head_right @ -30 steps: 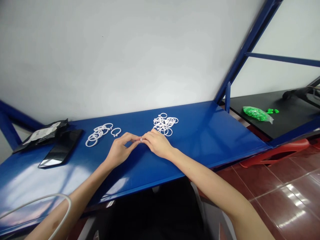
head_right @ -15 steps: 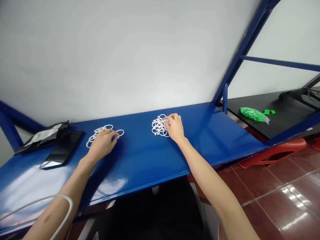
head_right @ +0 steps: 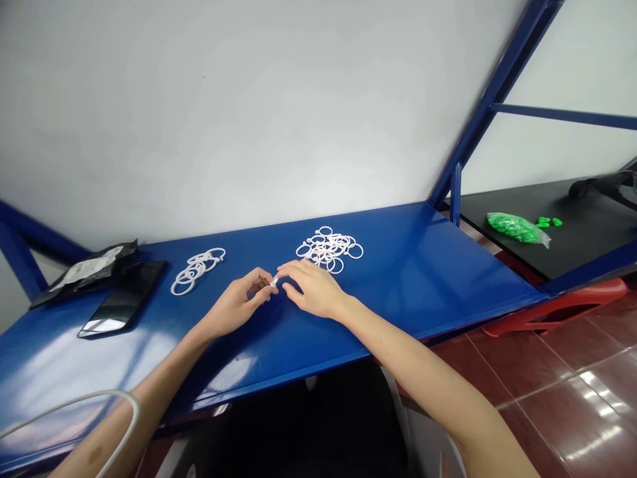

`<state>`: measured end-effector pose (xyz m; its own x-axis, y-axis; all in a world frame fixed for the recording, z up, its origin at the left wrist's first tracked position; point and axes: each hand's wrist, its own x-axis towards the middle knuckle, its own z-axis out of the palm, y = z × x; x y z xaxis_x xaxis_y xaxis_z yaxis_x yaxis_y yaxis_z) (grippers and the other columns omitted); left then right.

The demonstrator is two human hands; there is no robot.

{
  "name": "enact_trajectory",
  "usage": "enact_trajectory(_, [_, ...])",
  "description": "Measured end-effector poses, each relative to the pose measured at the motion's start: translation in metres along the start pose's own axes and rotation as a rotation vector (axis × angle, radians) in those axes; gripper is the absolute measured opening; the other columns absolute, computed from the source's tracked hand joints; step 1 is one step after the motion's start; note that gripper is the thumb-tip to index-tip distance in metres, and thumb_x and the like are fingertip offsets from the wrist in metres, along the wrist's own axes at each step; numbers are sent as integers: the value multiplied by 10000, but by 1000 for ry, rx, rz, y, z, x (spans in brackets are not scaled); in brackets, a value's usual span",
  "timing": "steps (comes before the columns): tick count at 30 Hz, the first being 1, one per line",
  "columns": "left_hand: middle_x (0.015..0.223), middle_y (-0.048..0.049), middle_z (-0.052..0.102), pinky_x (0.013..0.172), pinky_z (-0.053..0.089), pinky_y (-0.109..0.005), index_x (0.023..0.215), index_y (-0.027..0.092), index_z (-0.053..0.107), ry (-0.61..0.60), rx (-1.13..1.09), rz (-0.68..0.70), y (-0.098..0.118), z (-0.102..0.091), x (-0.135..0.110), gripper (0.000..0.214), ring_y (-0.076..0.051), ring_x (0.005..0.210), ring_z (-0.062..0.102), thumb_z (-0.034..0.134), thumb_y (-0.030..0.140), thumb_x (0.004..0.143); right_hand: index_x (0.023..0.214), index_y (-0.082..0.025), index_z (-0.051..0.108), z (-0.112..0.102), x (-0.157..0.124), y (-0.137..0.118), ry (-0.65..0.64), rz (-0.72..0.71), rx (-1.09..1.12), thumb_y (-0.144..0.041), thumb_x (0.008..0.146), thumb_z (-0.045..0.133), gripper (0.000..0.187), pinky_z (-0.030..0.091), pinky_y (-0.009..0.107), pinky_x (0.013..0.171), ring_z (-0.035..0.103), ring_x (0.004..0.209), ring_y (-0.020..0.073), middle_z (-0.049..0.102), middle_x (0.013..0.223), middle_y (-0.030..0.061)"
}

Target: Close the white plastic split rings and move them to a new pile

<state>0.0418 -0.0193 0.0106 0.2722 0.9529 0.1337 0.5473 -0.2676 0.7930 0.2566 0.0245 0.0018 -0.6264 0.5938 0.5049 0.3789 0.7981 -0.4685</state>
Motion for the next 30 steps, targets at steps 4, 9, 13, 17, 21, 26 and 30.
enact_trajectory(4, [817,1,678,693,513,-284,1007,209,560,-33,-201,-33,3,6,-2,204,-138,699,639,528,407,971,1100,-214,647,-1,0,1,-15,64,70,-228,992,572,132,541,363,881,668,1005,200,716,1131,64])
enact_trajectory(9, [813,-5,692,698,542,-284,1018,198,588,64,-410,-50,1,4,1,267,-138,701,658,657,428,902,1028,-208,660,-3,2,-4,-11,161,243,-274,993,593,100,519,298,745,652,805,156,728,957,26])
enact_trajectory(13, [789,-13,699,712,552,-287,956,182,655,128,-416,-68,-2,4,2,248,-141,702,660,696,413,875,1036,-208,662,-1,2,-7,-26,201,317,-304,994,589,128,510,282,709,647,764,146,724,921,18])
enact_trajectory(17, [808,-21,720,686,552,-273,943,187,708,147,-385,-73,-6,8,3,244,-140,699,655,723,413,852,1040,-213,666,4,-1,-4,-31,156,249,-317,1010,572,144,508,290,743,656,795,155,724,932,20])
enact_trajectory(21, [836,-34,734,658,552,-271,905,190,730,183,-368,-42,-12,14,3,242,-147,700,658,742,422,835,1055,-215,671,8,-3,-2,-24,110,195,-286,1026,546,147,521,304,802,687,876,169,740,1015,38])
enact_trajectory(26, [873,-50,730,714,551,-279,864,192,731,219,-297,91,-17,21,-1,197,-161,772,671,708,387,881,1035,-204,687,5,-6,-3,-32,70,193,-257,1020,555,142,532,297,801,707,878,172,752,1004,39])
enact_trajectory(30, [889,-61,722,744,553,-295,860,192,712,249,-223,172,-14,24,-4,198,-172,802,672,668,377,916,1027,-208,689,3,-7,-4,-30,60,172,-274,1033,533,169,534,298,788,709,871,171,754,1002,38])
